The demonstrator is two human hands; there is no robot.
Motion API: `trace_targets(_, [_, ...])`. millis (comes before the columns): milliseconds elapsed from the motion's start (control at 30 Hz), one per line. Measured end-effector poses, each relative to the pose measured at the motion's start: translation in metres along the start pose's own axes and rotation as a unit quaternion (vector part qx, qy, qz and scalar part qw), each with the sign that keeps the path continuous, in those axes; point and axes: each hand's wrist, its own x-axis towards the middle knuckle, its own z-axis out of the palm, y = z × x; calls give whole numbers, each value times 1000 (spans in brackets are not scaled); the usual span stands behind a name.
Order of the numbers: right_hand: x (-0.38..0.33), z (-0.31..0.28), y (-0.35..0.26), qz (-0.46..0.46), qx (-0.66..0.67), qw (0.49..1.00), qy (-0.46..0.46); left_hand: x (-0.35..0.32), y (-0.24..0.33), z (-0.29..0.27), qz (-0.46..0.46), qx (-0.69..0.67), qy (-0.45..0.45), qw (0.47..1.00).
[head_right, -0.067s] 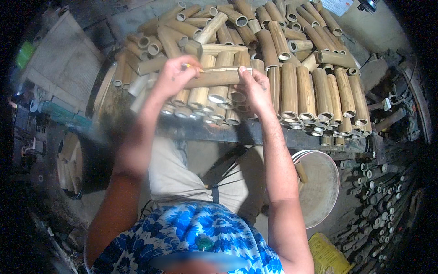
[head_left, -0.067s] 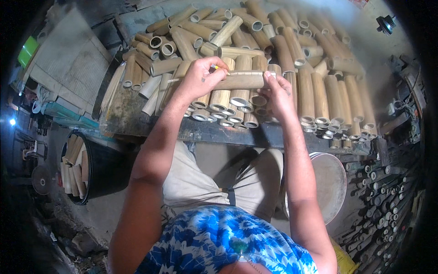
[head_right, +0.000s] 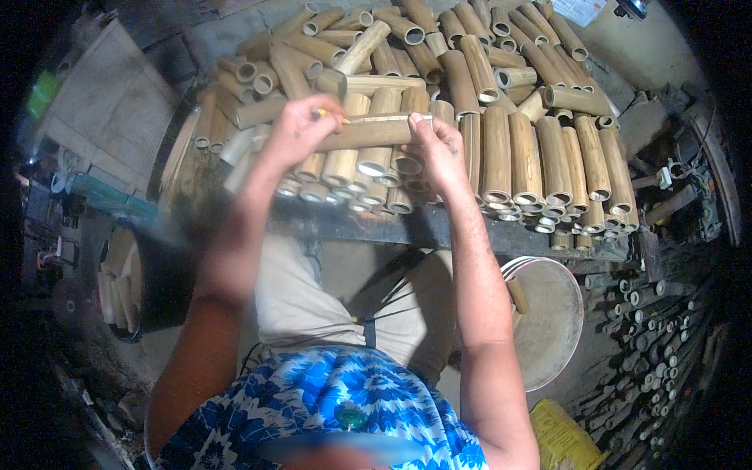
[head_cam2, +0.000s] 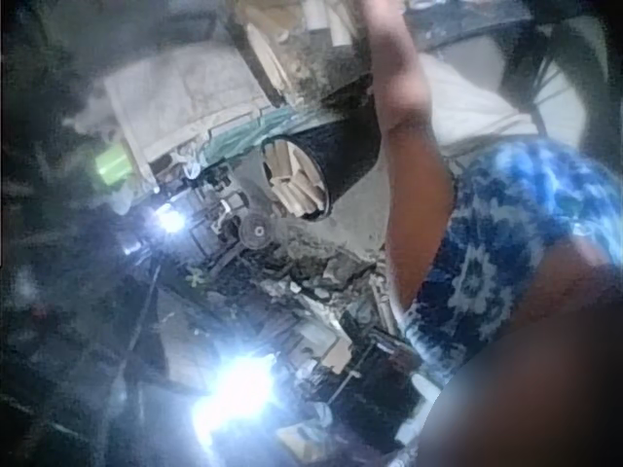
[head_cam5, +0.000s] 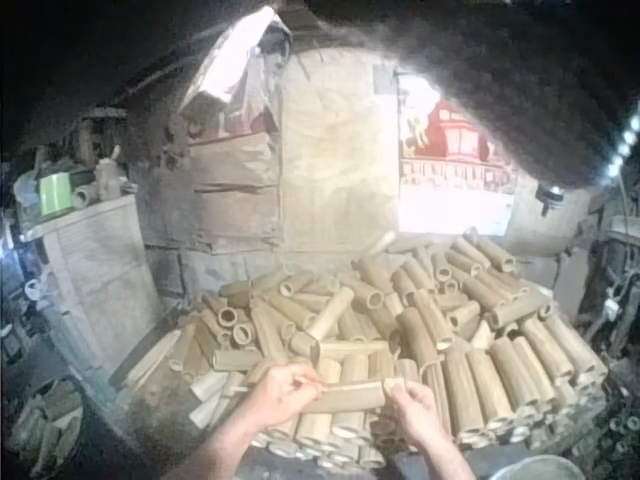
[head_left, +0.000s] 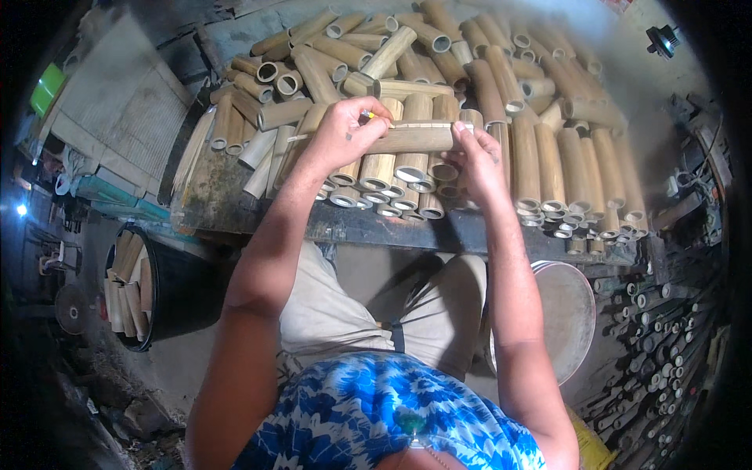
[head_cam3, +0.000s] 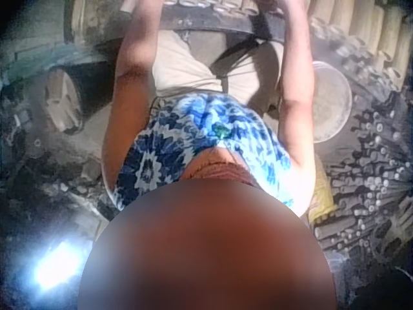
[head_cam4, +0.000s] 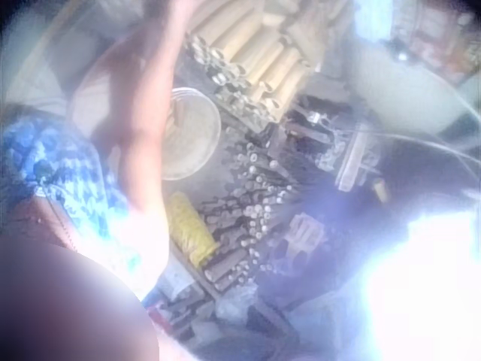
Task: The person repeatedly picks up cylindrical wooden handles from a table and uses a small handheld tool to scrape or smooth the surface. They rotate each handle while working and place the finished pieces into a nearby bucket.
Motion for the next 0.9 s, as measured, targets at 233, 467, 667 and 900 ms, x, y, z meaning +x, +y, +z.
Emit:
trace_targets(233, [2,0,1,-5,20,1000,-4,3,-4,2,50,-12,17,999])
trace_targets(467, [1,1,-1,10,12,1000,2,4,9,2,4,-57,-8,998])
trace_targets(667, [3,0,2,4,-1,1000,-2,4,8,14,21,-36,-7,999])
trace_targets(900, [1,-1,2,-1,-5,1000,-9,5,9,13,4,-17,-14,1000])
